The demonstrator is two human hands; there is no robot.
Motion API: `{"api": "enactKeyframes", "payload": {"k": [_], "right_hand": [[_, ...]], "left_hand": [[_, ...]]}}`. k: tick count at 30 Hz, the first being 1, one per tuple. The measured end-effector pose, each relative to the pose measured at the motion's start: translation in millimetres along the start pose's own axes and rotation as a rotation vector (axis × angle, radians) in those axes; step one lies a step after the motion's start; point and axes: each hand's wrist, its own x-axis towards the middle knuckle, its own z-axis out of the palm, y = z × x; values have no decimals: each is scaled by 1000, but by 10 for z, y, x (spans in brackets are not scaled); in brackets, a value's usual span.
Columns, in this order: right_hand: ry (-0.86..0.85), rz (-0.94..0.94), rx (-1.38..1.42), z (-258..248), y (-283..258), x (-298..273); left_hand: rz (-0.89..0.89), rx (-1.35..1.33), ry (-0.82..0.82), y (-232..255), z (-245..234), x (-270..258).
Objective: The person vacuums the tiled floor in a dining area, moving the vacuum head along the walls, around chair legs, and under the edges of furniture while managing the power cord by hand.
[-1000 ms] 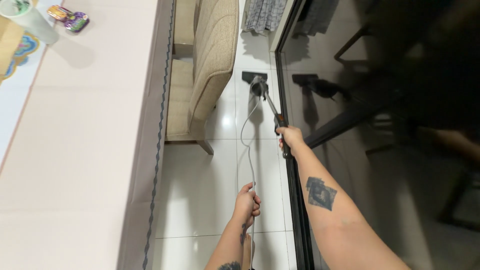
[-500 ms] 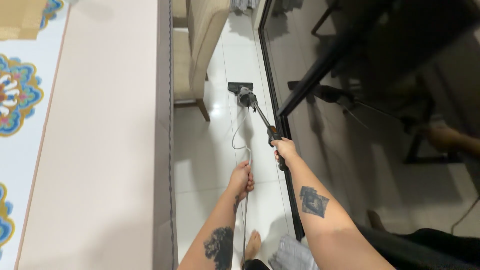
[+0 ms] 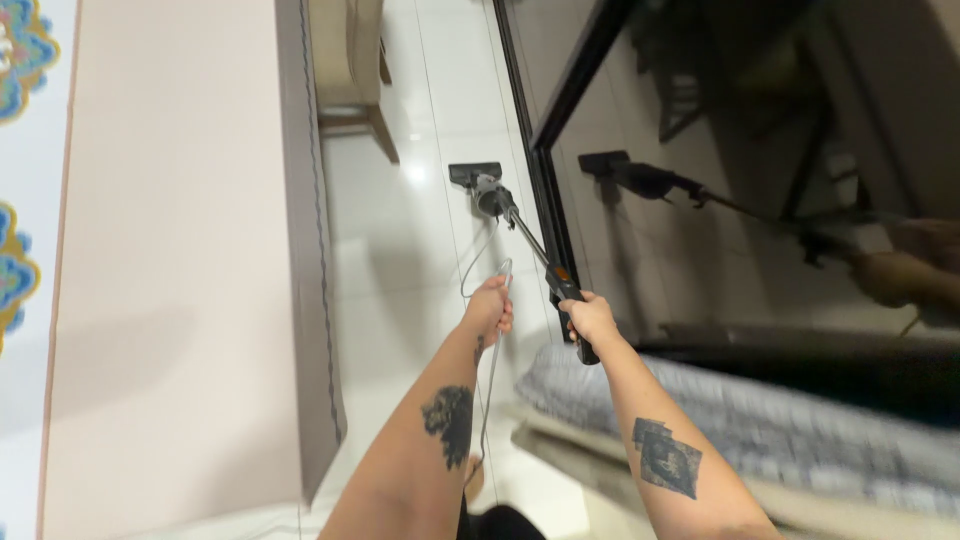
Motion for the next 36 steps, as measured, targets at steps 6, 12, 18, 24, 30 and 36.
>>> {"api": "enactKeyframes", "payload": {"k": [6,12,18,24,30,36], "right_hand": [[-68,-8,91,-125,1109,-831],[-146,-4,69,-379,1624,-1537],[-198,50,-85,-713,2360,-2072],[-212,206,-69,-797,2817,-2455],[-242,88,-80,-625,2307,-1748],[-332,-207,-18,419,988,-744]], "left_hand": [[-15,18,69,-815,-138,-392],[8,21,83,-1144,-297,-679],[57,-34,125,-1236,-488,-696],[54,-22,149,-1207,-634,-627],[1,-8,219,-1099,-837,-712],[-101,-5,315,-1003,-1091,-828]]}}
